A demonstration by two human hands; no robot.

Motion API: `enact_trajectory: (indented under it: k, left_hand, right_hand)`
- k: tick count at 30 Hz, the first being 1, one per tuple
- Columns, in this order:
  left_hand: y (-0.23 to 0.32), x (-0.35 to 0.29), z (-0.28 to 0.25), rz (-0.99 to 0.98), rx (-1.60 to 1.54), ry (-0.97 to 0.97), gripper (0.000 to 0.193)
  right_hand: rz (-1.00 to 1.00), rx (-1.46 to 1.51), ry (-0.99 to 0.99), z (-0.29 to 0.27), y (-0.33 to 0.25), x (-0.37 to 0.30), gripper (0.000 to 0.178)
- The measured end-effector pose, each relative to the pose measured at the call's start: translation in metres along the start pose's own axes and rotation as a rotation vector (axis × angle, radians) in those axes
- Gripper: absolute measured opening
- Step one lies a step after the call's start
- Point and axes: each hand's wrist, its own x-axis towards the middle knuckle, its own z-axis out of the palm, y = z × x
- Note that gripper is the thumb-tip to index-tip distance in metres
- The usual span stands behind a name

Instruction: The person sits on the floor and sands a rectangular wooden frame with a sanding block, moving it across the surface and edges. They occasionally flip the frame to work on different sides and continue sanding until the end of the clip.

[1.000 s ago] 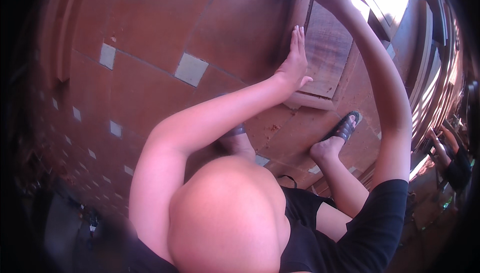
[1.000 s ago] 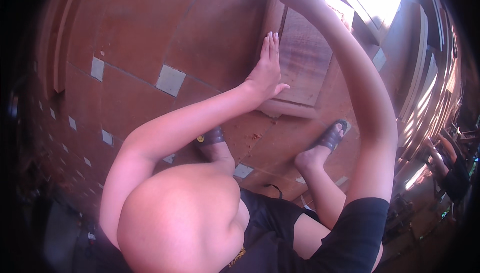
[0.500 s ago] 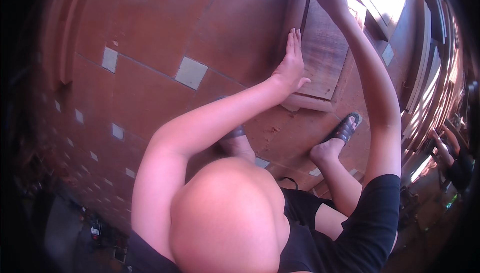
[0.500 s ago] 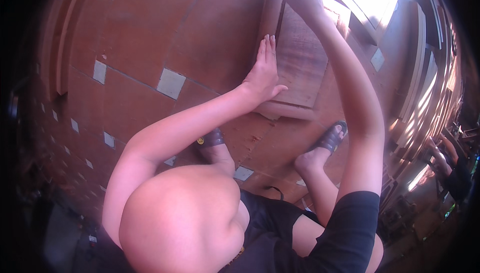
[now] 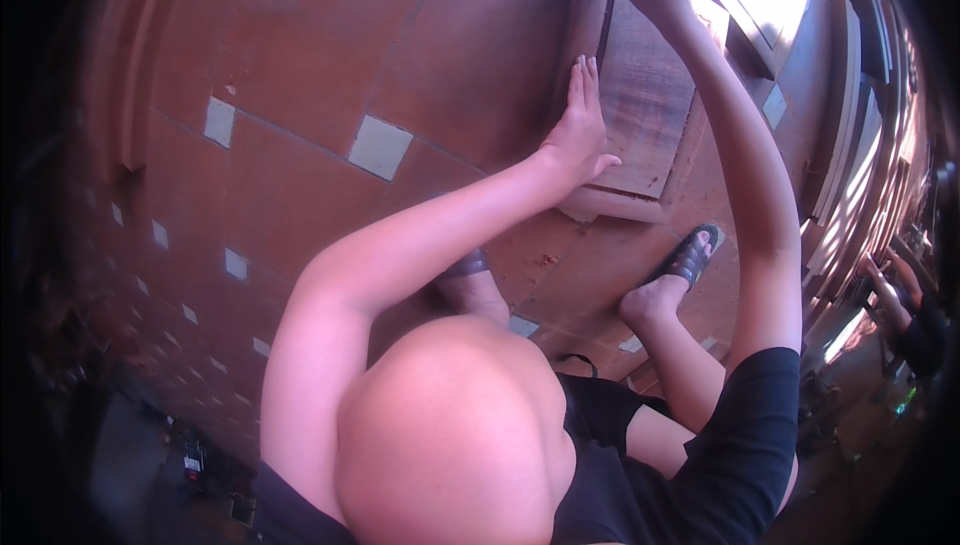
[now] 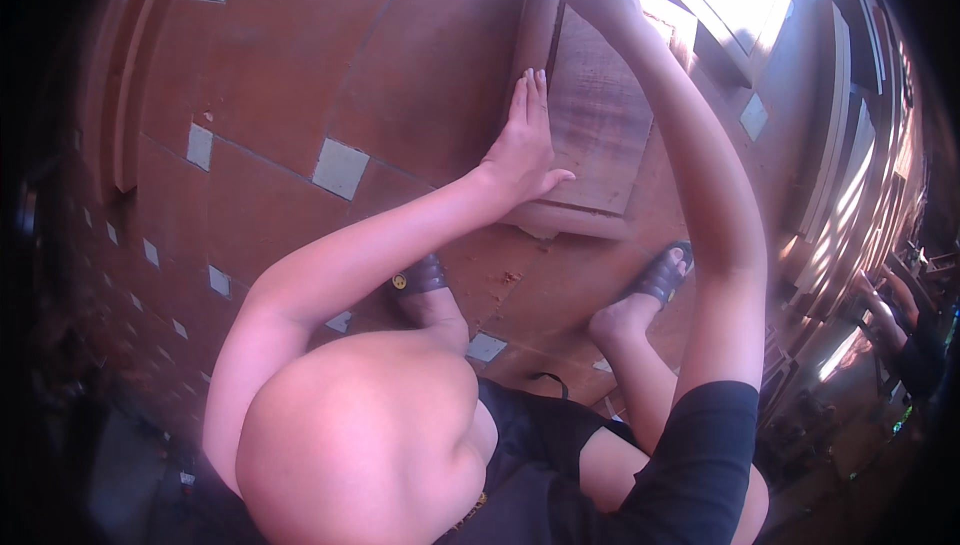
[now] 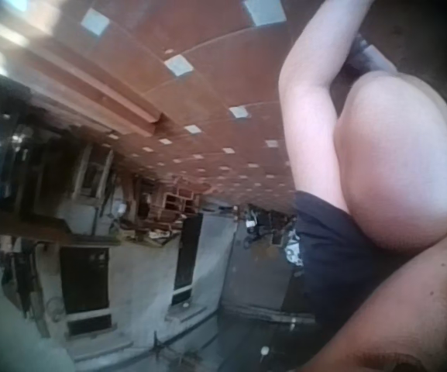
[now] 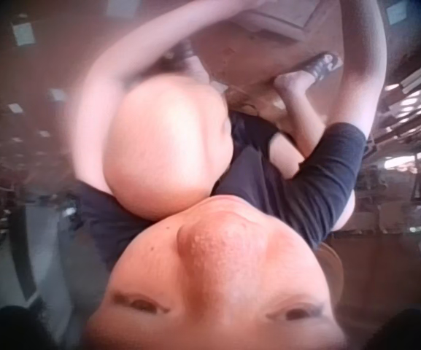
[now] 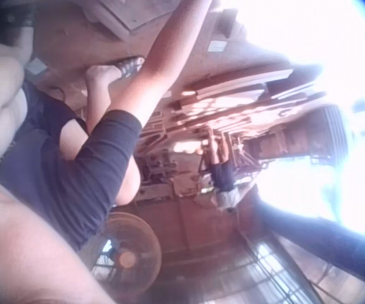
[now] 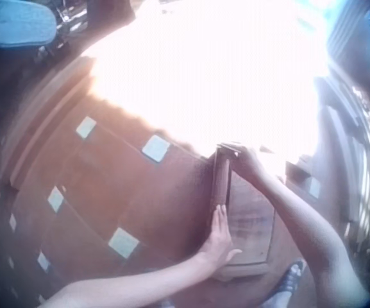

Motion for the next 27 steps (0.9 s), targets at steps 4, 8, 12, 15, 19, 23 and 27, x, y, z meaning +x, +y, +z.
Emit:
enact_trajectory:
  k: [4,8,12,15,19,23,27]
  left_hand:
    - [0.002,-0.001,0.005,-0.031,-0.026,-0.002,0.102]
    - [0.009,0.007,0.01,-0.006,-0.198,-0.089,0.103]
    - [0.012,0.004,0.012,-0.044,-0.114,-0.025,0.104]
    - [0.007,0.002,0.001,-0.048,-0.01,-0.023,0.106]
    - [0.005,0.003,0.003,-0.028,-0.021,-0.021,0.105]
    - [0.003,0.0,-0.002,-0.043,-0.037,-0.055,0.105]
    - [0.007,0.002,0.003,-0.02,-0.063,-0.067,0.105]
  right_hand:
    - [0.014,-0.16,-0.092,0.004,-0.025,-0.017,0.046]
    - [-0.076,-0.018,-0.216,-0.008,-0.081,-0.075,0.046]
    - [-0.049,0.064,-0.177,-0.011,-0.07,-0.066,0.045]
    - [0.092,-0.019,-0.038,-0.005,-0.034,-0.017,0.037]
    - [0.315,-0.044,-0.082,0.003,-0.027,0.001,0.03]
    - [0.058,0.052,-0.088,-0.003,-0.068,-0.058,0.027]
    - [0.059,0.172,-0.185,-0.015,-0.079,-0.076,0.029]
